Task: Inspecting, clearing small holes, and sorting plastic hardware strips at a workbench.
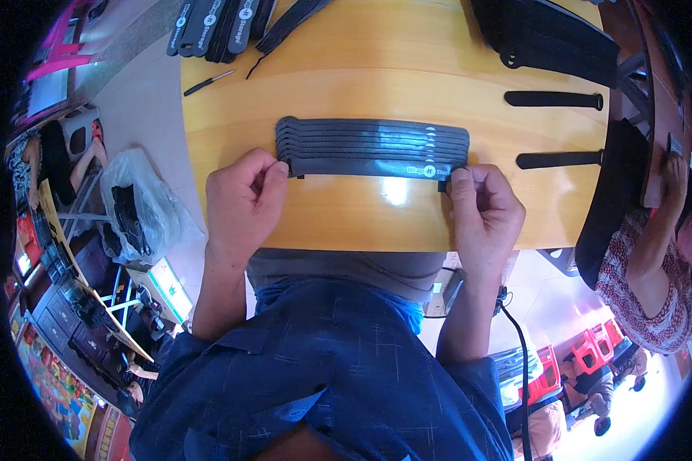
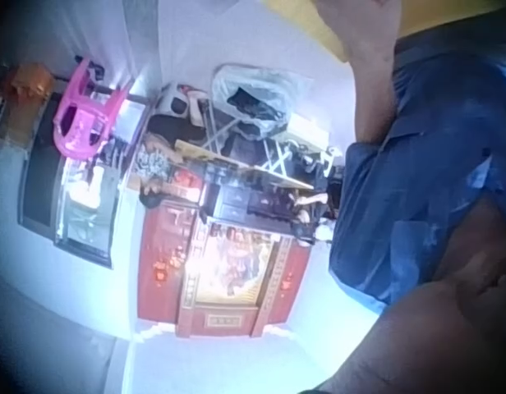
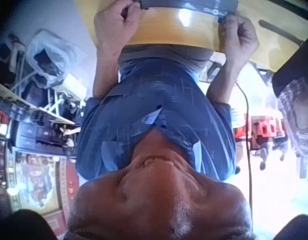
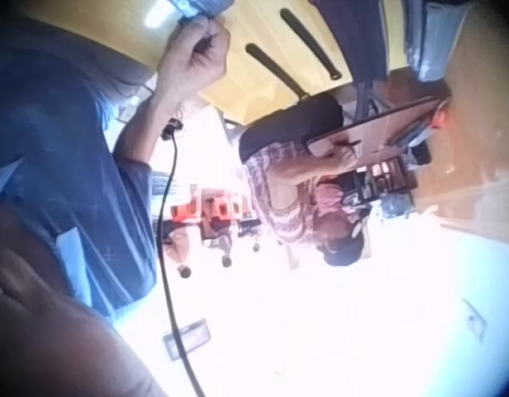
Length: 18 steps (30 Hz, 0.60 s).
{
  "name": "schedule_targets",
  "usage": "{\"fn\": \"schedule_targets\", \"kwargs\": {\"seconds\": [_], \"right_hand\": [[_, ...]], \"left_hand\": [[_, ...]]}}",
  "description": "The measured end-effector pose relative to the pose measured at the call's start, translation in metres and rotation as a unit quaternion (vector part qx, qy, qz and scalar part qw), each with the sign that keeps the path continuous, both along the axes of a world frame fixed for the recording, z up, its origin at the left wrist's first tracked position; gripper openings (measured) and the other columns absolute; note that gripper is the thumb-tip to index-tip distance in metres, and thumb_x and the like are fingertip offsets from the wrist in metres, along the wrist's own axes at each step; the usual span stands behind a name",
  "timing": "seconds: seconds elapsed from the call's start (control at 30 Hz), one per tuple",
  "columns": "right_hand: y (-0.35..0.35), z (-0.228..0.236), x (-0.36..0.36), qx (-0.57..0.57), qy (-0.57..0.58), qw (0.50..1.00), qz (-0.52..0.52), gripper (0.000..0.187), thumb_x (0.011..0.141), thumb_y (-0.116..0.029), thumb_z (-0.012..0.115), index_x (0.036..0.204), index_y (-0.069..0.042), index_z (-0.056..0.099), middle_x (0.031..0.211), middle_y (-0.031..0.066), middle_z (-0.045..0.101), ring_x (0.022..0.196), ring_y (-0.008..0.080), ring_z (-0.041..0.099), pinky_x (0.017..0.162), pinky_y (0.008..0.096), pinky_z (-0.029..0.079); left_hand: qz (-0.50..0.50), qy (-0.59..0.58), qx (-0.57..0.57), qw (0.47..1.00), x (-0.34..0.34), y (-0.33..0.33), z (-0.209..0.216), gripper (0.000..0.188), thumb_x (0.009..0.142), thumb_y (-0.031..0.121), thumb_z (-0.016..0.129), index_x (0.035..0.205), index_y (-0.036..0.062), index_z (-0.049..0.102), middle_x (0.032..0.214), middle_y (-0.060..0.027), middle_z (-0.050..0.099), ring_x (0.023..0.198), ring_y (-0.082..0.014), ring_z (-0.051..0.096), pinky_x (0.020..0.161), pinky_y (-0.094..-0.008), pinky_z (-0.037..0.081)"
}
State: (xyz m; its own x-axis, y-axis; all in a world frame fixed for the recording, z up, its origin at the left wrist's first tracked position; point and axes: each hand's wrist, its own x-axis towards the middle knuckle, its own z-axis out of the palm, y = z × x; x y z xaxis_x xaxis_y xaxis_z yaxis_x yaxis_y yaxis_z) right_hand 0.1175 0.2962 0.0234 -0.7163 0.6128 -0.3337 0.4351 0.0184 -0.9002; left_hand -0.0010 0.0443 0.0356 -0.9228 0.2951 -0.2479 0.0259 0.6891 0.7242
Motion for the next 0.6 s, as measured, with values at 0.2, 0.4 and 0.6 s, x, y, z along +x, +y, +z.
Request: {"fn": "schedule_targets", "kwargs": {"seconds": [0.2,0.4,0.6], "right_hand": [[0.0012,-0.0029,-0.0004,0.024,-0.013,1.000,0.001,0.014,0.102,-0.010,0.069,0.092,0.000,0.069,0.074,-0.0037,0.064,0.062,0.0006,0.051,0.056,0.0179,0.040],[0.0003,-0.0041,0.0004,0.045,-0.018,0.999,0.000,0.013,0.101,-0.010,0.070,0.092,0.000,0.069,0.072,-0.0044,0.063,0.061,-0.0001,0.050,0.055,0.0175,0.039],[-0.0017,-0.0036,-0.0014,0.055,-0.021,0.998,0.001,0.014,0.101,-0.009,0.070,0.090,0.000,0.068,0.071,-0.0050,0.062,0.060,-0.0005,0.049,0.054,0.0174,0.038]], "left_hand": [[-0.006,0.020,0.000,1.000,-0.0010,0.0000,-0.0037,0.017,0.091,0.010,0.071,0.078,0.0027,0.064,0.060,-0.0137,0.061,0.048,-0.0278,0.059,0.049,-0.0369,0.045],[-0.007,0.034,0.014,0.999,0.0008,0.0005,-0.0059,0.017,0.093,0.007,0.071,0.078,0.0008,0.064,0.055,-0.0065,0.053,0.049,-0.0104,0.049,0.049,-0.0298,0.038],[-0.010,0.030,0.003,0.999,-0.0009,-0.0007,-0.0048,0.020,0.093,0.008,0.071,0.077,0.0006,0.063,0.055,-0.0071,0.052,0.048,-0.0110,0.047,0.049,-0.0301,0.037]]}}
